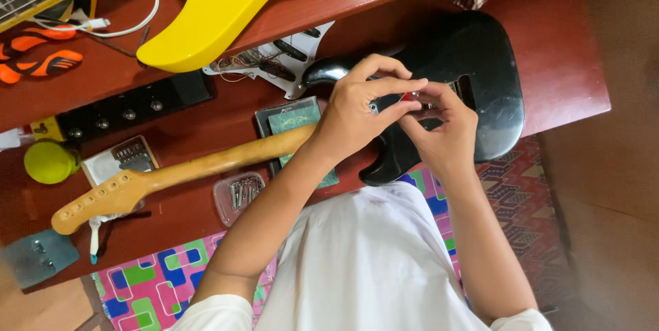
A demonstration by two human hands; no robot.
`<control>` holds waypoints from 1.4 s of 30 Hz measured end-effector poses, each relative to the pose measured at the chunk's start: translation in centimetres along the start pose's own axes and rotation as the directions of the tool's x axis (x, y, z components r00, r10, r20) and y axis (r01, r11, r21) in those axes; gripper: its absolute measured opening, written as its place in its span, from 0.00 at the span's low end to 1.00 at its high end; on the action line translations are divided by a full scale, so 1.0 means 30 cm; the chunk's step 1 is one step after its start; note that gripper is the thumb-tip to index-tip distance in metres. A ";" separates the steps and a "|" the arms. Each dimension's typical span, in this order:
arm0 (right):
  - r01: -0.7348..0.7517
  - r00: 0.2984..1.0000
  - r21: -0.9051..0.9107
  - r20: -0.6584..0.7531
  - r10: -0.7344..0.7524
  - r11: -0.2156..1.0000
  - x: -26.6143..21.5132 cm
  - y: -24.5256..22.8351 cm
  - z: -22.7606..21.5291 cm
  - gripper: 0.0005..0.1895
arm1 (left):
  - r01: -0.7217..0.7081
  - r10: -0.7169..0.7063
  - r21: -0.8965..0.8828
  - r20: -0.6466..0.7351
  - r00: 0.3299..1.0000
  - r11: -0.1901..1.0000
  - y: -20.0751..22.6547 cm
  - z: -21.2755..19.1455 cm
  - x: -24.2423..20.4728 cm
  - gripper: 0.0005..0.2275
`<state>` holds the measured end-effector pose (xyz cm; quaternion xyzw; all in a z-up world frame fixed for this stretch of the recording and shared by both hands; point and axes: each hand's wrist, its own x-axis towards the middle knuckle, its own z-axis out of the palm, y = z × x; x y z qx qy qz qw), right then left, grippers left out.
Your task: The person uses a screwdriver to tighten screws on the metal plate where the guitar neck attaches to the body. They repeatedly insert and tighten screws into the mounting plate on the black guitar body.
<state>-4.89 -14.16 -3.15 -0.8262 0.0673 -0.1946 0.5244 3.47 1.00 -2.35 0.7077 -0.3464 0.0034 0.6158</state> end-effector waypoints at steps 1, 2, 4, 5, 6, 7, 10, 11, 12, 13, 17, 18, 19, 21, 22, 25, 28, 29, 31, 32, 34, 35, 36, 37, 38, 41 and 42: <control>-0.046 0.998 0.028 0.041 0.044 0.999 -0.004 -0.020 -0.008 0.10 | -0.008 0.008 0.005 -0.004 1.000 1.000 0.000 -0.001 -0.005 0.10; -0.048 0.998 0.024 0.043 0.047 0.999 -0.014 -0.012 -0.010 0.10 | -0.005 0.005 0.001 -0.005 1.000 1.000 0.009 -0.006 -0.012 0.10; -0.038 0.999 -0.015 0.035 0.039 0.999 -0.020 0.009 -0.019 0.07 | 0.027 -0.026 -0.040 0.024 0.999 0.999 0.025 -0.012 -0.013 0.11; -0.034 0.999 -0.016 0.038 0.035 0.999 -0.019 0.018 -0.015 0.07 | 0.026 -0.025 -0.040 0.019 1.000 0.999 0.031 -0.009 -0.016 0.11; -0.040 0.999 0.011 0.005 0.040 0.999 -0.019 0.026 -0.012 0.08 | 0.056 -0.055 -0.043 0.026 0.998 0.998 0.037 -0.006 -0.019 0.11; -0.042 0.999 0.040 -0.024 0.043 0.998 -0.013 0.036 -0.010 0.09 | 0.086 -0.085 -0.042 0.028 0.996 0.995 0.044 -0.002 -0.021 0.11; -0.007 1.000 0.051 -0.019 0.008 0.999 -0.015 0.065 0.009 0.12 | 0.037 -0.037 0.006 0.001 0.999 0.999 0.021 0.025 -0.035 0.13; 0.007 1.000 0.054 -0.002 -0.007 0.998 -0.004 0.035 -0.004 0.12 | 0.035 -0.035 0.014 -0.021 0.999 0.999 0.015 0.033 -0.037 0.13; 0.020 0.999 0.031 0.049 -0.021 0.999 0.006 0.006 -0.017 0.10 | 0.017 -0.016 0.028 -0.037 0.999 0.999 0.010 0.041 -0.038 0.12; 0.029 0.994 0.010 0.105 -0.029 1.000 0.012 -0.025 -0.032 0.09 | 0.006 -0.004 0.044 -0.055 0.998 0.999 0.007 0.051 -0.045 0.11; 0.161 0.949 -0.018 0.278 -0.150 0.987 0.048 0.034 -0.093 0.07 | 0.032 -0.023 0.106 -0.078 0.997 0.994 0.087 0.047 -0.057 0.12; 0.204 0.946 -0.043 0.264 -0.186 0.978 0.060 0.058 -0.097 0.06 | 0.048 -0.037 0.127 -0.084 0.996 0.991 0.100 0.050 -0.057 0.13; 0.236 0.945 -0.070 0.248 -0.212 0.969 0.058 0.081 -0.104 0.06 | 0.068 -0.057 0.143 -0.083 0.995 0.987 0.117 0.057 -0.065 0.14; 0.248 0.941 -0.036 0.247 -0.232 0.968 0.065 0.099 -0.082 0.08 | 0.109 -0.092 0.159 -0.112 0.989 0.981 0.089 0.081 -0.082 0.14; 0.259 0.941 -0.015 0.232 -0.249 0.966 0.069 0.108 -0.070 0.10 | 0.138 -0.117 0.165 -0.129 0.985 0.977 0.074 0.091 -0.089 0.14; 0.231 0.928 0.038 0.293 -0.232 0.972 0.088 -0.003 -0.075 0.05 | 0.138 -0.111 0.143 -0.184 0.977 0.980 0.085 0.089 -0.076 0.12; 0.223 0.882 0.125 0.397 -0.255 0.967 0.101 0.065 -0.091 0.05 | 0.127 -0.093 0.235 -0.152 0.984 0.964 0.119 0.072 -0.074 0.11; 0.221 0.881 0.127 0.400 -0.253 0.967 0.106 0.073 -0.088 0.05 | 0.132 -0.097 0.235 -0.154 0.983 0.963 0.124 0.077 -0.075 0.11; 0.240 0.902 0.137 0.336 -0.273 0.961 0.114 0.088 -0.081 0.08 | 0.188 -0.162 0.183 -0.148 0.976 0.965 0.132 0.087 -0.080 0.15; 0.237 0.902 0.138 0.337 -0.271 0.962 0.110 0.128 -0.072 0.08 | 0.190 -0.164 0.183 -0.148 0.975 0.964 0.120 0.099 -0.085 0.15; 0.257 0.905 0.191 0.296 -0.305 0.947 0.104 0.203 -0.050 0.14 | 0.233 -0.196 0.209 -0.184 0.963 0.950 0.099 0.118 -0.094 0.14; 0.261 0.904 0.192 0.295 -0.309 0.946 0.114 0.152 -0.058 0.14 | 0.230 -0.192 0.210 -0.186 0.964 0.950 0.093 0.114 -0.086 0.14; 0.275 0.890 0.177 0.324 -0.320 0.945 0.124 0.100 -0.066 0.09 | 0.186 -0.140 0.248 -0.195 0.971 0.951 0.087 0.108 -0.079 0.12; 0.284 0.876 0.163 0.356 -0.325 0.945 0.125 0.049 -0.076 0.06 | 0.149 -0.092 0.283 -0.203 0.975 0.947 0.084 0.106 -0.078 0.09; 0.283 0.875 0.164 0.359 -0.324 0.945 0.125 0.063 -0.082 0.06 | 0.152 -0.095 0.283 -0.205 0.974 0.947 0.093 0.102 -0.079 0.09; 0.266 0.852 0.178 0.416 -0.317 0.947 0.130 0.094 -0.096 0.03 | 0.139 -0.095 0.249 -0.181 0.979 0.958 0.108 0.099 -0.074 0.09; 0.268 0.866 0.170 0.389 -0.315 0.948 0.130 0.096 -0.096 0.04 | 0.150 -0.111 0.223 -0.180 0.977 0.963 0.111 0.102 -0.074 0.11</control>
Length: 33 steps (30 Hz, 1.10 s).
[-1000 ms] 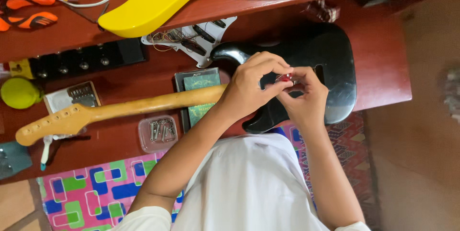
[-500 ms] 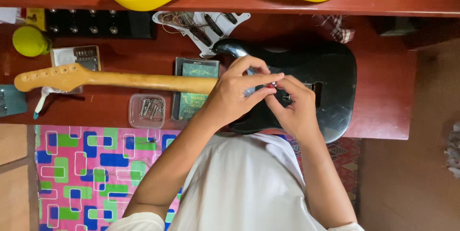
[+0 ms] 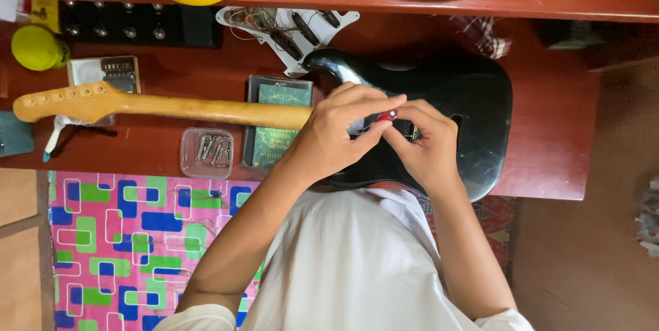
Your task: The person uses a screwdriver to tighten screws on the metal plate where the guitar neck attaches to the body. They repeatedly insert and tighten screws into the mounting plate on the black guitar body.
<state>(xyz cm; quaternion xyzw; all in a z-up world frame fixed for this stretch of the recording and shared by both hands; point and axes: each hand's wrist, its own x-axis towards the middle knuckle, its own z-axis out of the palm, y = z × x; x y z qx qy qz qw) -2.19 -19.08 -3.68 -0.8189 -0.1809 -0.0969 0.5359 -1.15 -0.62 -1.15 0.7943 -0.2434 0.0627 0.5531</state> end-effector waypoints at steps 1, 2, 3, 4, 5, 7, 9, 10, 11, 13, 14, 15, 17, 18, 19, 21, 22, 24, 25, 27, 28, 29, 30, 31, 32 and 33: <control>0.001 0.999 -0.007 -0.032 -0.001 1.000 0.005 0.002 0.002 0.06 | 0.013 -0.013 -0.022 0.006 1.000 1.000 0.002 -0.002 0.005 0.13; -0.002 0.999 -0.010 -0.036 0.002 1.000 0.004 0.012 0.008 0.06 | 0.011 -0.011 -0.025 0.010 1.000 1.000 -0.019 0.011 -0.002 0.13; 0.011 0.998 -0.019 -0.055 -0.012 1.000 0.002 0.022 0.015 0.10 | 0.019 -0.019 0.000 -0.003 1.000 1.000 -0.039 0.024 -0.010 0.12; 0.025 0.997 -0.027 -0.074 -0.027 0.999 0.000 0.032 0.022 0.13 | 0.026 -0.026 0.025 -0.016 1.000 0.999 -0.059 0.036 -0.019 0.12; 0.026 0.997 -0.031 -0.075 -0.028 0.999 0.005 0.010 0.017 0.13 | 0.023 -0.022 0.022 -0.017 1.000 0.999 -0.049 0.025 -0.005 0.12; 0.056 0.998 -0.050 -0.013 -0.056 0.997 0.015 -0.034 0.007 0.03 | -0.039 0.039 -0.017 -0.012 0.999 0.999 -0.030 0.004 0.024 0.09; 0.036 0.999 -0.009 0.010 -0.036 0.999 -0.005 -0.001 -0.001 0.03 | -0.025 0.026 -0.064 0.008 1.000 0.998 -0.030 -0.002 0.021 0.08; 0.015 0.999 0.036 0.035 -0.016 0.999 -0.017 0.015 -0.005 0.03 | -0.007 0.010 -0.107 0.029 1.000 0.994 -0.030 -0.003 0.018 0.08; 0.013 0.999 0.031 0.030 -0.014 0.999 -0.014 0.016 -0.006 0.03 | -0.010 0.014 -0.111 0.033 0.999 0.994 -0.019 -0.007 0.018 0.08; -0.001 1.000 0.024 -0.029 0.002 1.000 -0.009 0.017 -0.008 0.07 | 0.048 -0.039 -0.150 0.063 0.997 0.987 0.002 -0.016 0.018 0.14; -0.004 0.999 0.022 -0.036 0.004 1.000 -0.008 0.021 -0.002 0.07 | 0.046 -0.036 -0.152 0.069 0.997 0.987 -0.014 -0.003 0.011 0.14; 0.007 0.998 0.025 -0.059 -0.005 1.000 -0.007 0.025 0.004 0.09 | 0.042 -0.036 -0.121 0.052 0.998 0.992 -0.030 0.011 0.004 0.13; 0.016 0.996 0.025 -0.087 -0.014 1.000 -0.005 0.017 0.009 0.12 | 0.035 -0.032 -0.093 0.039 0.999 0.995 -0.044 0.017 0.002 0.13; -0.006 0.997 0.009 -0.076 0.006 1.000 -0.002 0.005 0.009 0.10 | 0.034 -0.032 -0.103 0.025 0.999 0.994 -0.041 0.008 0.008 0.10; -0.026 0.998 -0.005 -0.061 0.026 1.000 0.003 -0.007 0.010 0.11 | 0.035 -0.034 -0.110 0.008 0.999 0.993 -0.039 -0.003 0.014 0.08; -0.034 0.999 0.012 -0.024 0.034 0.999 -0.015 0.017 -0.007 0.10 | 0.026 -0.025 -0.106 0.009 1.000 0.994 -0.046 -0.007 0.011 0.09; -0.043 0.999 0.029 0.013 0.043 0.999 -0.025 0.029 -0.013 0.09 | 0.019 -0.018 -0.102 0.010 1.000 0.995 -0.048 -0.010 0.006 0.10; -0.044 0.999 0.031 0.022 0.043 0.999 -0.024 0.050 -0.006 0.08 | 0.035 -0.034 -0.082 0.011 0.999 0.996 -0.042 -0.014 -0.005 0.10; -0.045 0.999 0.031 0.026 0.044 0.999 -0.025 0.061 -0.005 0.08 | 0.048 -0.047 -0.063 0.013 0.999 0.997 -0.038 -0.014 -0.008 0.09; -0.044 0.999 0.034 0.008 0.044 0.998 -0.025 0.049 0.009 0.09 | 0.018 -0.017 -0.073 0.019 1.000 0.997 -0.032 -0.010 -0.001 0.10; -0.041 0.999 0.038 -0.008 0.041 0.998 -0.024 0.043 0.018 0.10 | -0.012 0.014 -0.080 0.022 1.000 0.997 -0.029 -0.010 0.001 0.10; -0.044 0.999 0.037 -0.007 0.045 0.998 -0.028 0.034 0.024 0.10 | -0.009 0.011 -0.083 0.023 1.000 0.997 -0.034 -0.008 -0.002 0.10; -0.102 0.994 0.058 -0.018 0.103 0.993 -0.031 0.024 0.031 0.12 | 0.004 -0.002 -0.099 0.022 1.000 0.995 -0.039 -0.006 -0.005 0.09; -0.154 0.987 0.081 -0.029 0.157 0.985 -0.027 0.017 0.039 0.13 | 0.014 -0.012 -0.111 0.018 1.000 0.994 -0.045 -0.008 -0.004 0.08; -0.153 0.988 0.082 -0.027 0.155 0.985 -0.028 0.024 0.027 0.13 | 0.015 -0.013 -0.109 0.016 1.000 0.994 -0.040 -0.015 0.001 0.08; -0.194 0.981 0.117 -0.010 0.196 0.974 -0.036 0.029 0.019 0.13 | 0.048 -0.047 -0.141 0.014 0.999 0.989 -0.033 -0.023 -0.002 0.10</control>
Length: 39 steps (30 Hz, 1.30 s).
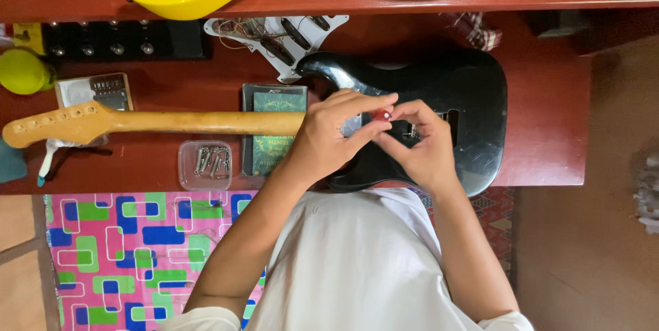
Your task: The person uses a screwdriver to tighten screws on the metal plate where the guitar neck attaches to the body. They repeatedly insert and tighten screws into the mounting plate on the black guitar body.
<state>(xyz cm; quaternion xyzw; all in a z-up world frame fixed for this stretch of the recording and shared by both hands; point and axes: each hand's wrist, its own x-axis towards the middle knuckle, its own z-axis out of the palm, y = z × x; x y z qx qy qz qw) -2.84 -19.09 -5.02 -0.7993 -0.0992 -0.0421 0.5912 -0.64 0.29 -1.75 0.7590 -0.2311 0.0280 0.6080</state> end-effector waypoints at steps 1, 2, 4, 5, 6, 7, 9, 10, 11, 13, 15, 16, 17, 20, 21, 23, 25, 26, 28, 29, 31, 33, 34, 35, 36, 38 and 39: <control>-0.043 0.999 0.034 0.013 0.043 0.999 -0.006 0.008 -0.009 0.13 | 0.033 -0.033 -0.033 -0.006 0.999 0.999 0.006 -0.005 -0.004 0.13; -0.055 0.998 0.036 0.018 0.055 0.998 -0.002 0.014 -0.010 0.13 | 0.046 -0.046 -0.036 -0.005 0.999 0.998 0.009 -0.002 -0.005 0.13; -0.019 1.000 -0.002 0.006 0.019 1.000 0.000 0.029 -0.015 0.12 | 0.027 -0.026 -0.024 0.011 1.000 0.999 0.011 0.012 -0.011 0.07; -0.036 0.999 -0.002 0.010 0.036 0.999 -0.010 0.026 -0.011 0.12 | 0.042 -0.041 -0.032 0.015 0.999 0.999 0.004 0.018 -0.020 0.07; 0.005 1.000 -0.008 0.010 -0.005 1.000 -0.004 0.024 -0.004 0.11 | -0.006 0.006 -0.020 0.015 1.000 1.000 -0.006 0.019 -0.019 0.09; 0.046 0.999 -0.014 0.010 -0.046 0.999 0.003 0.019 0.002 0.11 | -0.054 0.054 -0.009 0.016 0.998 0.999 -0.012 0.017 -0.017 0.12; 0.059 0.998 -0.013 -0.031 -0.060 0.998 -0.012 0.040 0.025 0.11 | -0.045 0.045 -0.003 -0.033 0.998 0.999 -0.032 0.040 -0.034 0.11; 0.072 0.995 -0.013 -0.074 -0.072 0.997 -0.017 0.049 0.038 0.13 | -0.038 0.038 0.002 -0.079 0.996 0.999 -0.043 0.049 -0.040 0.10; 0.072 0.995 -0.011 -0.073 -0.073 0.997 -0.021 0.039 0.036 0.13 | -0.037 0.038 0.003 -0.080 0.996 0.999 -0.037 0.041 -0.035 0.10; -0.037 0.997 0.095 -0.068 0.043 0.995 -0.037 0.017 0.034 0.16 | -0.036 0.034 -0.023 -0.074 0.997 0.999 -0.024 0.025 -0.036 0.10; -0.047 0.998 0.063 -0.034 0.049 0.997 -0.030 -0.024 0.023 0.15 | -0.026 0.025 -0.026 -0.055 0.998 0.999 -0.003 0.008 -0.036 0.11; -0.043 0.999 0.027 -0.008 0.043 0.999 -0.015 -0.043 0.015 0.15 | -0.031 0.030 -0.028 -0.037 0.999 0.999 0.004 -0.003 -0.024 0.11; -0.036 0.999 0.025 -0.009 0.036 0.999 -0.015 -0.020 0.013 0.15 | -0.038 0.037 -0.027 -0.039 0.999 0.999 0.008 -0.008 -0.015 0.11; 0.005 1.000 -0.090 -0.002 -0.005 0.996 -0.023 0.025 0.012 0.13 | -0.028 0.027 -0.048 -0.022 0.999 0.998 0.012 -0.006 -0.012 0.09; 0.032 0.999 -0.063 -0.012 -0.033 0.997 -0.018 0.030 0.018 0.13 | -0.040 0.040 -0.034 0.013 0.999 0.999 0.003 0.000 -0.011 0.09; 0.050 0.999 -0.037 -0.010 -0.051 0.998 -0.018 0.024 0.026 0.14 | -0.039 0.040 -0.025 0.039 0.998 0.999 -0.013 0.017 -0.014 0.09; 0.041 0.999 -0.019 0.012 -0.041 0.999 -0.009 0.005 0.039 0.13 | -0.109 0.109 -0.011 -0.018 0.994 0.994 -0.034 0.025 -0.008 0.06; 0.030 0.999 -0.014 0.020 -0.029 0.999 -0.007 -0.001 0.030 0.13 | -0.094 0.094 -0.011 -0.020 0.995 0.996 -0.030 0.018 -0.017 0.06; 0.101 0.981 -0.113 0.175 -0.081 0.988 0.014 -0.013 -0.002 0.11 | -0.048 0.046 -0.072 -0.030 0.999 0.996 -0.024 0.008 -0.012 0.08; 0.097 0.982 -0.116 0.175 -0.076 0.989 0.013 -0.004 -0.018 0.11 | -0.045 0.043 -0.077 -0.029 0.999 0.996 -0.014 -0.002 -0.012 0.08; 0.125 0.970 -0.175 0.228 -0.083 0.977 0.020 0.021 -0.044 0.07 | -0.004 0.006 -0.055 0.026 1.000 0.998 0.002 -0.028 -0.002 0.11; 0.129 0.977 -0.183 0.193 -0.093 0.975 0.028 0.038 -0.046 0.13 | -0.033 0.034 -0.038 0.039 0.999 0.999 -0.001 -0.013 0.003 0.10; 0.137 0.980 -0.189 0.167 -0.106 0.972 0.033 0.047 -0.046 0.20 | -0.060 0.060 -0.020 0.043 0.997 0.998 -0.002 -0.007 0.006 0.09; 0.138 0.981 -0.189 0.160 -0.108 0.972 0.026 0.052 -0.033 0.20 | -0.064 0.065 -0.018 0.049 0.997 0.998 -0.014 -0.003 0.004 0.09; 0.142 0.984 -0.210 0.139 -0.114 0.967 0.023 0.058 -0.021 0.18 | -0.070 0.071 -0.016 0.042 0.997 0.997 -0.028 0.001 0.007 0.08; 0.146 0.986 -0.231 0.112 -0.122 0.962 0.022 0.038 -0.010 0.17 | -0.082 0.082 -0.014 0.042 0.996 0.997 -0.035 -0.002 0.009 0.07; 0.135 0.983 -0.230 0.151 -0.101 0.964 0.024 0.013 -0.010 0.14 | -0.061 0.062 -0.030 0.042 0.997 0.998 -0.029 -0.009 0.009 0.08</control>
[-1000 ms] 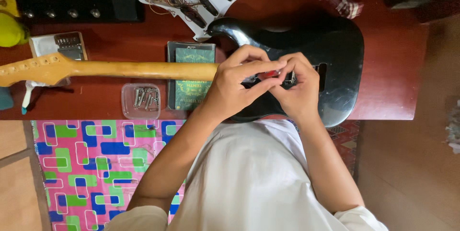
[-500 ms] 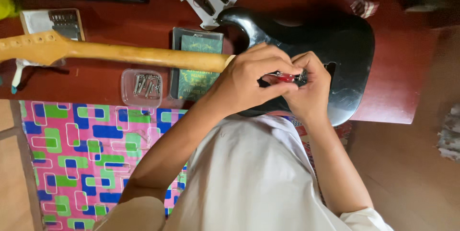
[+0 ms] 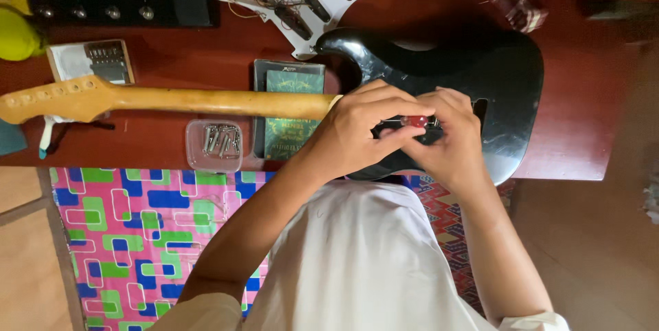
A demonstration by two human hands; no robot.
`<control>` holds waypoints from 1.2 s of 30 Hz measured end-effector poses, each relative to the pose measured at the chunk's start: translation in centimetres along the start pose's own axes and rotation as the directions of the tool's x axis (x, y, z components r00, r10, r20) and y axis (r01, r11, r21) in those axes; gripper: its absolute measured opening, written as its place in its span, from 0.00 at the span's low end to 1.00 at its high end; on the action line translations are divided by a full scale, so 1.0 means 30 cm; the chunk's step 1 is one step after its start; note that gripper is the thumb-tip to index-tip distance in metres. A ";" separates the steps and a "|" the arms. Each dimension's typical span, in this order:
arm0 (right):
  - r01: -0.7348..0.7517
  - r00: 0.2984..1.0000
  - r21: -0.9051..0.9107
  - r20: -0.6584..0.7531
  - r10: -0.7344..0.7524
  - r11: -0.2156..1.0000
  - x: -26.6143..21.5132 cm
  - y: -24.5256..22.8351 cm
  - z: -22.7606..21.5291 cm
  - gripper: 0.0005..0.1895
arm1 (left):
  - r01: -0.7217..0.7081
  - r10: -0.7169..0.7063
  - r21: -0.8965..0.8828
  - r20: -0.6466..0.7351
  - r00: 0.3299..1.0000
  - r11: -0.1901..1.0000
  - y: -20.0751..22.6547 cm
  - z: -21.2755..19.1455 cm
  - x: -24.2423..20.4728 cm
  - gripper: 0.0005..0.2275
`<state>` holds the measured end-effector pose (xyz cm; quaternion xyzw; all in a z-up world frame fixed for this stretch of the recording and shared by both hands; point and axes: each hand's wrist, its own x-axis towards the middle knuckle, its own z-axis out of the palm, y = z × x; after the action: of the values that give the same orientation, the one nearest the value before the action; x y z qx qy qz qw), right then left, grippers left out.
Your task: The person uses a screwdriver to tighten screws on the metal plate where the guitar neck attaches to the body. They repeatedly insert and tighten screws into the mounting plate on the black guitar body.
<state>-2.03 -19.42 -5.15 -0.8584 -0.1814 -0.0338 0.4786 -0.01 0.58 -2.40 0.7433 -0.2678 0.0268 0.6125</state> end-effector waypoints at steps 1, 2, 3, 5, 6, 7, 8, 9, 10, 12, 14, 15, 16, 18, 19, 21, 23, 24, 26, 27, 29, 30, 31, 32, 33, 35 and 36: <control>-0.014 0.999 0.002 0.044 0.014 1.000 0.003 -0.025 -0.008 0.11 | 0.022 -0.022 -0.018 0.002 1.000 1.000 0.007 -0.006 0.000 0.09; -0.016 0.999 0.001 0.036 0.016 1.000 0.008 -0.037 -0.015 0.11 | 0.019 -0.019 -0.019 0.009 1.000 1.000 0.005 -0.008 0.003 0.09; -0.034 0.998 -0.004 0.048 0.034 0.999 0.006 -0.052 -0.021 0.09 | 0.030 -0.030 -0.001 0.027 0.999 1.000 0.006 -0.008 0.001 0.09; -0.056 0.997 -0.013 0.052 0.056 0.998 -0.001 -0.049 -0.017 0.06 | 0.036 -0.037 0.012 0.054 0.998 0.999 0.005 -0.004 0.003 0.08; -0.031 1.000 -0.035 -0.002 0.031 0.999 -0.006 -0.032 -0.008 0.11 | 0.003 -0.004 0.028 0.035 0.999 1.000 0.003 0.000 0.006 0.09; -0.002 0.998 -0.056 -0.058 -0.001 0.998 -0.006 -0.014 0.006 0.16 | -0.034 0.034 0.050 0.015 0.999 0.998 0.001 0.000 0.010 0.11; -0.001 0.998 -0.059 -0.068 -0.003 0.998 -0.015 0.010 0.020 0.16 | -0.043 0.042 0.049 0.022 0.999 0.998 -0.009 0.003 0.005 0.11; -0.011 0.996 -0.068 -0.090 0.005 0.998 -0.028 0.032 0.031 0.15 | -0.027 0.027 0.021 0.023 0.999 0.999 -0.017 0.009 -0.002 0.10; -0.021 0.994 -0.076 -0.111 0.012 0.997 -0.041 0.055 0.042 0.14 | -0.011 0.011 -0.007 0.024 1.000 1.000 -0.025 0.014 -0.009 0.09; -0.018 0.997 -0.043 -0.076 0.015 0.999 -0.008 -0.046 0.007 0.09 | 0.008 -0.008 0.002 0.028 1.000 1.000 -0.011 -0.002 0.008 0.12; -0.018 0.999 -0.003 -0.037 0.018 1.000 -0.002 -0.091 -0.012 0.05 | 0.035 -0.035 0.016 0.032 0.999 0.999 0.000 -0.012 0.010 0.14; -0.027 0.998 -0.024 -0.051 0.025 0.999 -0.012 -0.083 -0.016 0.04 | 0.011 -0.012 0.014 0.048 0.999 1.000 0.000 -0.010 0.008 0.11; -0.035 0.997 -0.044 -0.066 0.032 0.998 -0.023 -0.074 -0.020 0.04 | -0.012 0.011 0.012 0.064 0.998 1.000 -0.001 -0.008 0.006 0.08; -0.037 0.994 -0.065 -0.104 0.030 0.997 -0.035 -0.035 0.015 0.07 | -0.027 0.027 0.007 0.064 0.998 1.000 -0.015 -0.006 0.005 0.08; -0.035 0.991 -0.086 -0.135 0.023 0.996 -0.039 -0.015 0.031 0.12 | -0.040 0.040 0.004 0.058 0.998 0.999 -0.024 -0.004 0.007 0.09; -0.068 0.984 -0.113 -0.174 0.047 0.991 -0.040 -0.023 0.045 0.10 | -0.014 0.017 -0.042 0.059 0.998 0.999 -0.028 -0.002 0.009 0.10; -0.098 0.975 -0.137 -0.211 0.067 0.986 -0.031 -0.077 0.032 0.08 | 0.012 -0.007 -0.085 0.059 0.998 0.996 -0.035 -0.006 0.010 0.11; -0.123 0.978 -0.093 -0.178 0.105 0.988 -0.022 -0.128 0.010 0.07 | 0.058 -0.050 -0.124 0.070 0.996 0.991 -0.039 -0.011 0.012 0.13; -0.124 0.982 -0.052 -0.152 0.115 0.991 0.006 -0.171 -0.006 0.07 | 0.083 -0.072 -0.149 0.076 0.995 0.985 -0.036 -0.034 0.035 0.14; -0.179 0.970 -0.056 -0.178 0.167 0.982 -0.007 -0.174 -0.004 0.07 | 0.073 -0.060 -0.120 0.112 0.992 0.990 -0.020 -0.036 0.038 0.11; -0.242 0.951 -0.064 -0.213 0.224 0.968 -0.026 -0.152 0.015 0.07 | 0.061 -0.044 -0.101 0.158 0.986 0.993 -0.016 -0.028 0.035 0.07; -0.247 0.946 -0.081 -0.233 0.223 0.966 -0.032 -0.128 0.032 0.07 | 0.034 -0.023 -0.092 0.126 0.992 0.995 -0.026 -0.019 0.032 0.08; -0.248 0.943 -0.096 -0.250 0.218 0.964 -0.032 -0.102 0.050 0.08 | 0.009 -0.002 -0.078 0.089 0.996 0.997 -0.036 -0.014 0.030 0.10; -0.252 0.942 -0.098 -0.254 0.221 0.963 -0.026 -0.124 0.046 0.08 | 0.007 0.000 -0.082 0.093 0.996 0.997 -0.035 -0.011 0.036 0.10; -0.275 0.930 -0.041 -0.265 0.255 0.961 -0.020 -0.146 0.047 0.12 | 0.026 -0.018 -0.093 0.083 0.996 0.995 -0.033 -0.012 0.036 0.12; -0.297 0.917 0.015 -0.275 0.289 0.955 -0.009 -0.193 0.028 0.16 | 0.044 -0.036 -0.105 0.072 0.997 0.993 -0.030 -0.021 0.037 0.14; -0.290 0.925 0.038 -0.247 0.290 0.956 -0.004 -0.219 0.009 0.19 | 0.112 -0.102 -0.131 0.083 0.991 0.985 -0.028 -0.030 0.036 0.16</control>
<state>-4.42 -16.11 -0.01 -0.8645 0.0092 -0.0705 0.4977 1.53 1.10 -2.55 0.7139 -0.2517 -0.0524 0.6514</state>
